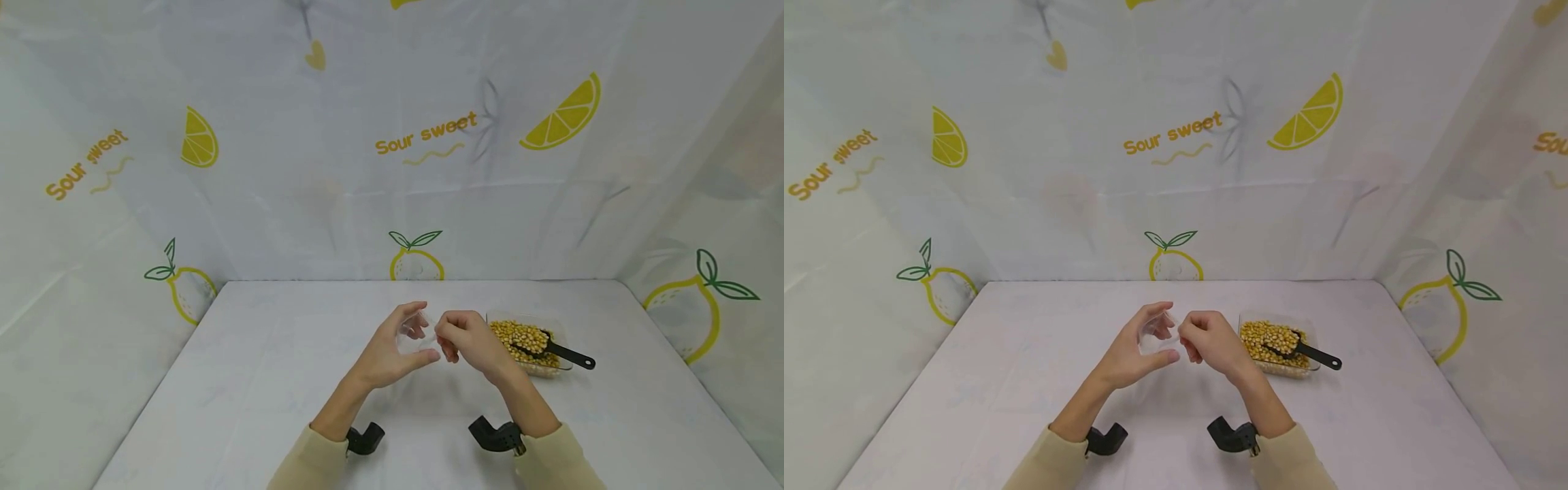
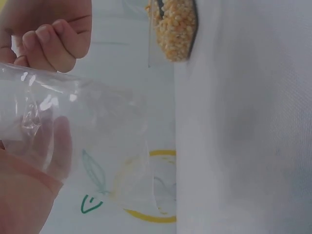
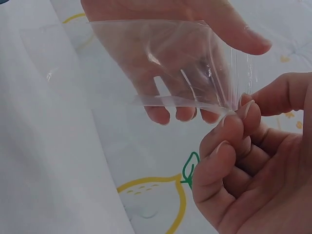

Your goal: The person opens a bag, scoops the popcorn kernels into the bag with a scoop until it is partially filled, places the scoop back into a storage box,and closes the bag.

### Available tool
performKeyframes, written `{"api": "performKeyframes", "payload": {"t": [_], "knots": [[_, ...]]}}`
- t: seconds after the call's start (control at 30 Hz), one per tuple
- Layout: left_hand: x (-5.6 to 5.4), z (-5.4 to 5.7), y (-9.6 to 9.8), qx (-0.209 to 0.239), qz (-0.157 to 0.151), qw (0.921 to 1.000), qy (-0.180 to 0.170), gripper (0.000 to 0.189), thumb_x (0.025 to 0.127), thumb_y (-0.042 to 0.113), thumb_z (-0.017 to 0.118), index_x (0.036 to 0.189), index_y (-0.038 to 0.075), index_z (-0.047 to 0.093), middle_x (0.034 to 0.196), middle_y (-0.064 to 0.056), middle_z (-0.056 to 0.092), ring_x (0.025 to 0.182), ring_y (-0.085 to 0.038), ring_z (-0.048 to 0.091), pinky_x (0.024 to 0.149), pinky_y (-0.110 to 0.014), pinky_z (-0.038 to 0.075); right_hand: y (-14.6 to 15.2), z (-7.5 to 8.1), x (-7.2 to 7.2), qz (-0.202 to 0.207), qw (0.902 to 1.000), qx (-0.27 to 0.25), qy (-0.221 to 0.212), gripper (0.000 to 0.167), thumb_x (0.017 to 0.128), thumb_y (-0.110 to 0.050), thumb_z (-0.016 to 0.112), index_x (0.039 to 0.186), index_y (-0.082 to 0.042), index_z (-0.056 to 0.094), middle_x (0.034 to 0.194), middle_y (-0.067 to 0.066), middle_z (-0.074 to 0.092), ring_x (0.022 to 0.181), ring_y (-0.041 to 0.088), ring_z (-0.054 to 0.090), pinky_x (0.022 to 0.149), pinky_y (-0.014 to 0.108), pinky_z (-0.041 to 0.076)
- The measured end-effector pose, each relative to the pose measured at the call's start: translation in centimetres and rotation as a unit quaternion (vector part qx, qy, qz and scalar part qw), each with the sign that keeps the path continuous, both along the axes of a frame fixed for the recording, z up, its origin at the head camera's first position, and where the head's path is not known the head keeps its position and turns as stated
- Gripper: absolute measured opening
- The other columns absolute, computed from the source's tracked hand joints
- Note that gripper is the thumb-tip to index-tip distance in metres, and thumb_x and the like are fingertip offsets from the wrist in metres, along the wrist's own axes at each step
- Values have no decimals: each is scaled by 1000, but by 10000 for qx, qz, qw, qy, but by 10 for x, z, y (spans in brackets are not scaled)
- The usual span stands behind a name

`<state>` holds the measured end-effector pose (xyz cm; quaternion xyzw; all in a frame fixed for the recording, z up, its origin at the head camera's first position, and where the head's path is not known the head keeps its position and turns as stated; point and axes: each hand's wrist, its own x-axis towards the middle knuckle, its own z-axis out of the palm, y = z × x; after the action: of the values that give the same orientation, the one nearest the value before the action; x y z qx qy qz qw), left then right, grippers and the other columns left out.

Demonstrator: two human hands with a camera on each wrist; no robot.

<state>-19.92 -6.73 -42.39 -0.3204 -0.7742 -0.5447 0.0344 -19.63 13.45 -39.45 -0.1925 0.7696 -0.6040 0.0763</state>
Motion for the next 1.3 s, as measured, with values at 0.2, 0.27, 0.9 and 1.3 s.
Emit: {"api": "performKeyframes", "payload": {"t": [0.2,0.27,0.9,1.3], "knots": [[0,-1,-2,-157,-124,9994,-280,80,89,46,77,151,12,41,119,-2,54,103,-19,53,94,-46,48,-1,0,0,71,10000,-9,-35,27,99,-9,50,75,3,56,61,4,49,52,16,49,52,30,46],[0,-1,-2,-194,-148,9992,-315,83,89,55,74,151,12,40,120,-2,54,104,-18,52,94,-41,47,-1,0,0,82,10000,-8,-47,27,99,-9,50,76,3,56,61,4,50,53,15,49,52,30,46],[-1,-1,-2,118,-132,9998,-83,55,94,24,71,142,7,49,127,-11,60,118,-26,57,104,-45,45,1,-1,-1,20,9999,7,-100,30,100,-9,49,74,2,57,59,5,50,51,16,50,51,32,48],[-5,-4,-1,-71,71,9979,634,44,91,14,73,131,7,55,112,-7,67,104,-19,64,96,-42,52,7,-3,-2,22,9998,145,-98,26,100,-10,51,77,-1,60,59,4,52,52,16,51,52,31,48]]}}
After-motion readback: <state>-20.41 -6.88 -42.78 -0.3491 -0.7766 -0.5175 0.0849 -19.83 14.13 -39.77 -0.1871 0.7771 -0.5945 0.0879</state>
